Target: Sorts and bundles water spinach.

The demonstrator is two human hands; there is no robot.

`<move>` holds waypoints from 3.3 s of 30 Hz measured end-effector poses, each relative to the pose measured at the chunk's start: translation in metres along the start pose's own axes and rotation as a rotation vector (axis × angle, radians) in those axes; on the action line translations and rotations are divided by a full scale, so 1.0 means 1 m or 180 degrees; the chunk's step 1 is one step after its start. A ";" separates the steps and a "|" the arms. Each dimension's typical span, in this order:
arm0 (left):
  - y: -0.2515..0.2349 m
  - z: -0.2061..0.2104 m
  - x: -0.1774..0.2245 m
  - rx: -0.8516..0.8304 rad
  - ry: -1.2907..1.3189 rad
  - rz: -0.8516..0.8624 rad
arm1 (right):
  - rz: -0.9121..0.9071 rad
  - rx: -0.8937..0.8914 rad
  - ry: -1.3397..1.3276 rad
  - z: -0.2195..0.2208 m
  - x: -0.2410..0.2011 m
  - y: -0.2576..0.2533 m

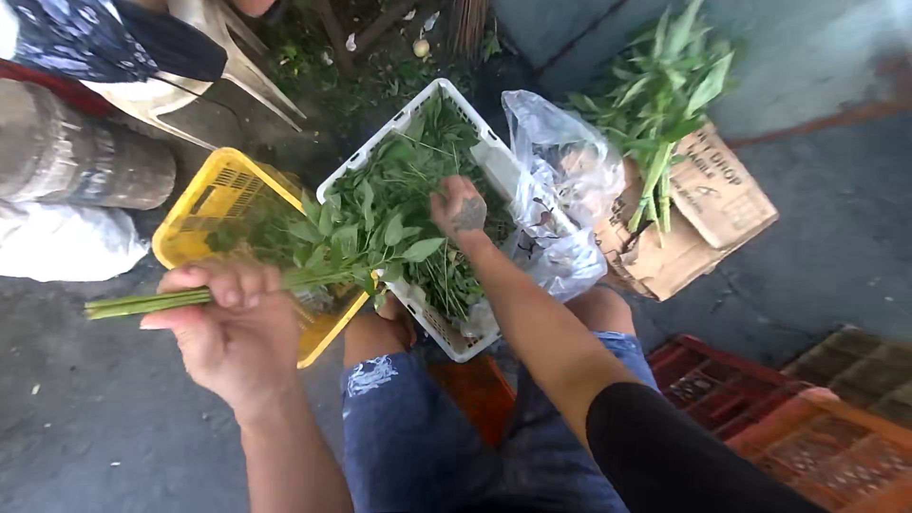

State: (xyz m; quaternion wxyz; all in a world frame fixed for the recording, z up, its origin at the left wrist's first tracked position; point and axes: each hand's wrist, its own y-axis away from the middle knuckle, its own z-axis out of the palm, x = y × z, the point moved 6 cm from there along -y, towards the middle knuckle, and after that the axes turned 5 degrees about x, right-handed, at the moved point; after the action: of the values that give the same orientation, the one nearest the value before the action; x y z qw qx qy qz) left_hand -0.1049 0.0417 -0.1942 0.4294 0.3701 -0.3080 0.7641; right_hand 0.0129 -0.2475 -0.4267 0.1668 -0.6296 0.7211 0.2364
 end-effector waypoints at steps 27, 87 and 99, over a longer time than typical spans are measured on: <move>0.047 -0.071 0.010 0.0650 0.0398 -0.0404 | -0.0032 -0.1734 -0.0019 0.004 -0.003 -0.061; 0.117 -0.055 0.065 0.0736 -0.0174 -0.0006 | 0.0406 -0.1523 0.1694 -0.005 0.075 0.107; 0.090 0.035 0.037 -0.0098 -0.0248 -0.0108 | -0.0493 -0.1405 0.0204 -0.094 0.046 0.071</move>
State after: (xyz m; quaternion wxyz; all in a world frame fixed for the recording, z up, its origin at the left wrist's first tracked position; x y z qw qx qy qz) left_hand -0.1877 -0.0097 -0.1584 0.4356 0.3981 -0.3298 0.7369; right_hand -0.0591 -0.3306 -0.3635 0.0197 -0.7114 0.6064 0.3547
